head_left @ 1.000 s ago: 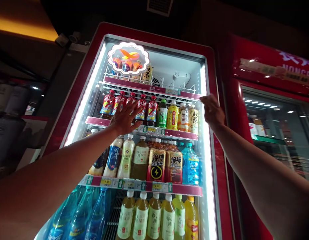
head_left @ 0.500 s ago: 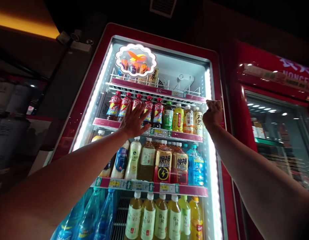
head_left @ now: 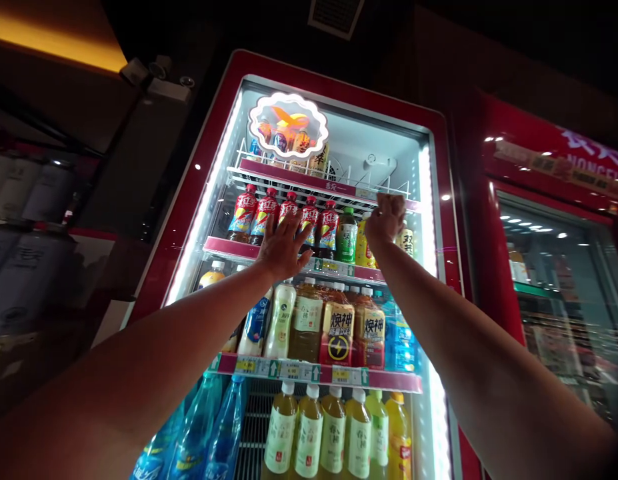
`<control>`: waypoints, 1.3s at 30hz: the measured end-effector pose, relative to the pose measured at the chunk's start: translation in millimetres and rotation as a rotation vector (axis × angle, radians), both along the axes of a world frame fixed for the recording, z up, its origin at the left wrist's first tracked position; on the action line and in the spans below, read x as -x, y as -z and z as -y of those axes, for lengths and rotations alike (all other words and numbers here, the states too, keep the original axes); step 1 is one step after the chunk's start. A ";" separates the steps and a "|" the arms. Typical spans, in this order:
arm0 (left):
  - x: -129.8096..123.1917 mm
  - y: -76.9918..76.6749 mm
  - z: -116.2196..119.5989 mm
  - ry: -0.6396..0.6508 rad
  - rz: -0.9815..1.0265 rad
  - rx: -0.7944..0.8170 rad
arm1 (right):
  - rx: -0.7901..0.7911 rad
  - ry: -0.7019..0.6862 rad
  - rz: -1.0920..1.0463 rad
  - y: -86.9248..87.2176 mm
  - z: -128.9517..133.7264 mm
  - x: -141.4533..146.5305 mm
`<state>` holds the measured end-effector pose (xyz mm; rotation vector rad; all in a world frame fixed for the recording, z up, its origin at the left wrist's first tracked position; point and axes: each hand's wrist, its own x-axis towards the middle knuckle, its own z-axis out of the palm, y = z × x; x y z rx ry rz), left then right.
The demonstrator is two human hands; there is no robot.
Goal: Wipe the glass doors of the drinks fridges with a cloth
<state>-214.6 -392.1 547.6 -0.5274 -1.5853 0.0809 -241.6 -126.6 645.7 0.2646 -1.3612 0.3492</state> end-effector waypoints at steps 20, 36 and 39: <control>-16.5 -3.8 128.0 -0.163 0.099 -0.041 | -0.260 -0.068 0.345 -1.3 127.1 -28.3; -17.4 -2.2 186.5 -0.174 0.088 0.078 | -0.001 -0.101 0.297 -6.1 213.5 -29.3; -21.7 -1.1 190.0 -0.183 0.088 0.084 | -0.132 -0.089 0.299 -3.8 239.1 -29.8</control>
